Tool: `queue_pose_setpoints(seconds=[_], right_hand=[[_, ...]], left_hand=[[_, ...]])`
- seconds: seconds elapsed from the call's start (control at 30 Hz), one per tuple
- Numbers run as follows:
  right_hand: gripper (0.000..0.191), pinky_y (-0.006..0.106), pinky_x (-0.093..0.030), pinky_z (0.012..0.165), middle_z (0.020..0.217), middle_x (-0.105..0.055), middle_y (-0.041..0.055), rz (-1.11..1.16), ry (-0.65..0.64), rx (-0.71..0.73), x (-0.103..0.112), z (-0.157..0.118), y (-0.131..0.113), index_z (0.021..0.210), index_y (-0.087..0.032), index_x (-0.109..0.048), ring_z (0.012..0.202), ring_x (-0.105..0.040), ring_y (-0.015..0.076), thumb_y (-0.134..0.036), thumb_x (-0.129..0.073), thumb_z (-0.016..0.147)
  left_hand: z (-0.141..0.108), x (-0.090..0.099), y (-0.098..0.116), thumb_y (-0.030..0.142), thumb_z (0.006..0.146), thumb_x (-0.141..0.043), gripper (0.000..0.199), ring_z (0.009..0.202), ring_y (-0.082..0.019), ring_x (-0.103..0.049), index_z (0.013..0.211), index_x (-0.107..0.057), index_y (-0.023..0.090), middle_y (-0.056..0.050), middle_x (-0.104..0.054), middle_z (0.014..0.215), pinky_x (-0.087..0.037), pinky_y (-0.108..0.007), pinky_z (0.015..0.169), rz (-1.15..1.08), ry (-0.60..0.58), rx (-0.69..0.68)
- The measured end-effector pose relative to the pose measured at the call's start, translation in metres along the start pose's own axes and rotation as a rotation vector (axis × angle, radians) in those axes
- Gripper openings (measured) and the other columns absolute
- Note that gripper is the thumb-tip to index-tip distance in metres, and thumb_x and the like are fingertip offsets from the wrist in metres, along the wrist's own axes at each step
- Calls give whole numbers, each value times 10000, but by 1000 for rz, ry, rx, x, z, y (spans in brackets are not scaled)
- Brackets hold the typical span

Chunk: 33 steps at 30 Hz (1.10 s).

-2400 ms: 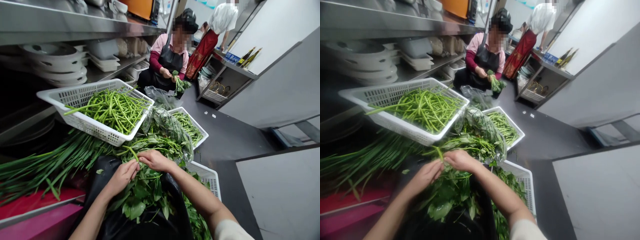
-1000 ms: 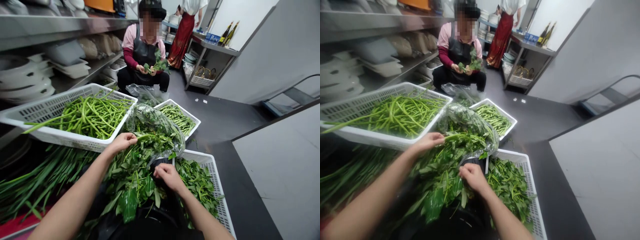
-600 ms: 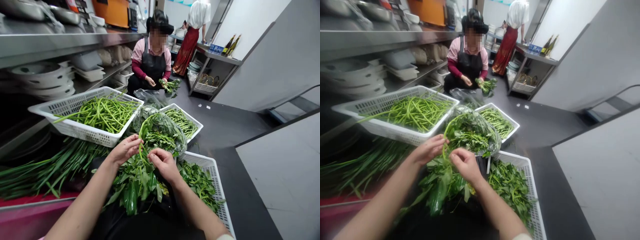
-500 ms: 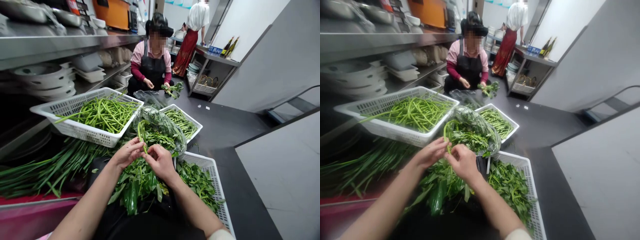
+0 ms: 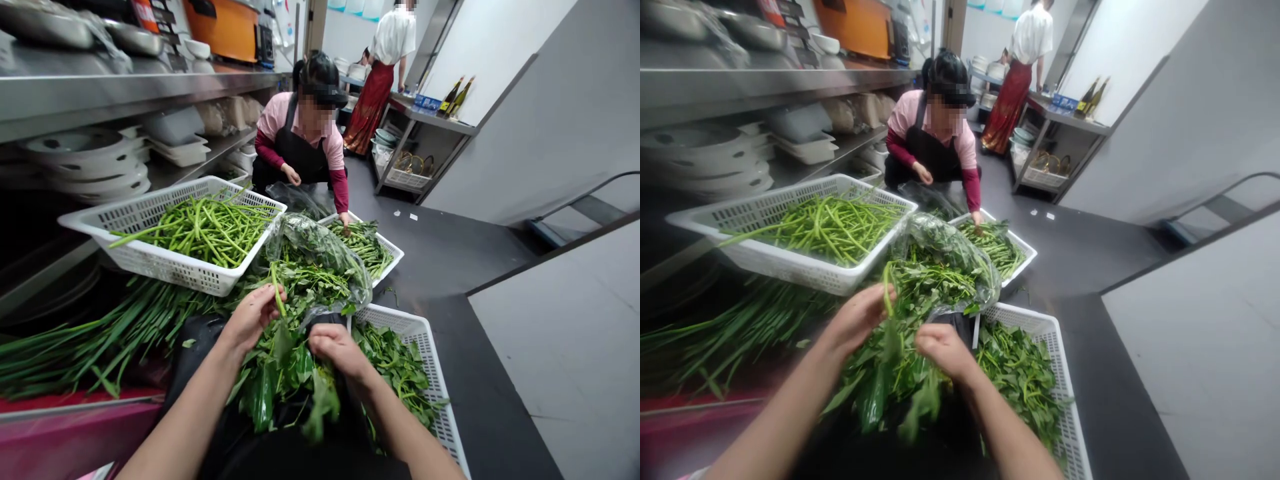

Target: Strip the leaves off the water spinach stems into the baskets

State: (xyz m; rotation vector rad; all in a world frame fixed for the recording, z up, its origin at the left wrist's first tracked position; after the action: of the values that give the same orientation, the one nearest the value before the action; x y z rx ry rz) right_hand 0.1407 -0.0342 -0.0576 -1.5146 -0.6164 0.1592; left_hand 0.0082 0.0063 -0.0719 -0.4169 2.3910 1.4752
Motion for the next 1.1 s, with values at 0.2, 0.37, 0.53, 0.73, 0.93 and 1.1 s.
queue_pose_setpoints(seconds=[0.2,0.37,0.53,0.73,0.93,1.1], right_hand=[[138,267,-379,625,740,-589,48,-429,455,-293,100,-67,34,752,-185,-640,666,-506,164,-281,-596,662],[455,231,-387,497,795,-663,73,141,-36,-308,-1,-43,24,912,-153,-673,559,-542,125,-530,-432,831],[586,169,-274,408,619,-575,24,494,89,-302,-31,1,35,804,-123,-650,484,-434,69,-681,-485,738],[491,181,-201,336,451,-435,-46,500,264,-379,-25,10,62,592,-151,-529,353,-291,40,-633,-580,677],[397,220,-309,438,476,-442,-14,98,469,-221,-2,4,52,518,-192,-446,468,-400,103,-481,-467,789],[255,248,-348,556,584,-498,10,-167,455,-7,1,9,24,526,-200,-445,564,-417,124,-326,-485,744]], left_hand=[[5,-8,-25,117,761,-613,32,551,-55,-542,775,-640,128,-18,-632,695,-443,-150,514,-143,-74,165],[6,-21,-36,189,719,-682,72,642,-80,-556,762,-643,146,-10,-626,749,-454,-186,597,-130,-144,99],[-2,-27,-54,414,658,-696,304,668,-148,-558,752,-630,132,-33,-622,725,-420,-261,607,126,-239,64],[-11,-11,-42,495,595,-673,413,734,-156,-570,848,-560,189,-8,-611,818,-437,-287,710,400,-36,-125],[-24,-22,-67,599,645,-568,424,456,-94,-402,576,-448,198,49,-481,500,-305,-226,470,569,-158,-12],[-27,-24,-81,652,582,-586,491,402,-54,-263,543,-408,196,78,-376,452,-185,-206,418,395,-143,75]])
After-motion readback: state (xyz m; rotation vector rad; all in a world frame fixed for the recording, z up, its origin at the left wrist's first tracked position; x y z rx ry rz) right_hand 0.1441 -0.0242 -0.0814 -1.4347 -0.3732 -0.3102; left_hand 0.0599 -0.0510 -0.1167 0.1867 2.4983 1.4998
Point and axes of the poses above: each hand's wrist, its own z-axis towards the middle knuckle, its own x-axis out of the back of the hand, y = z × x, the point moved 10 cm from there along z, towards the middle knuckle
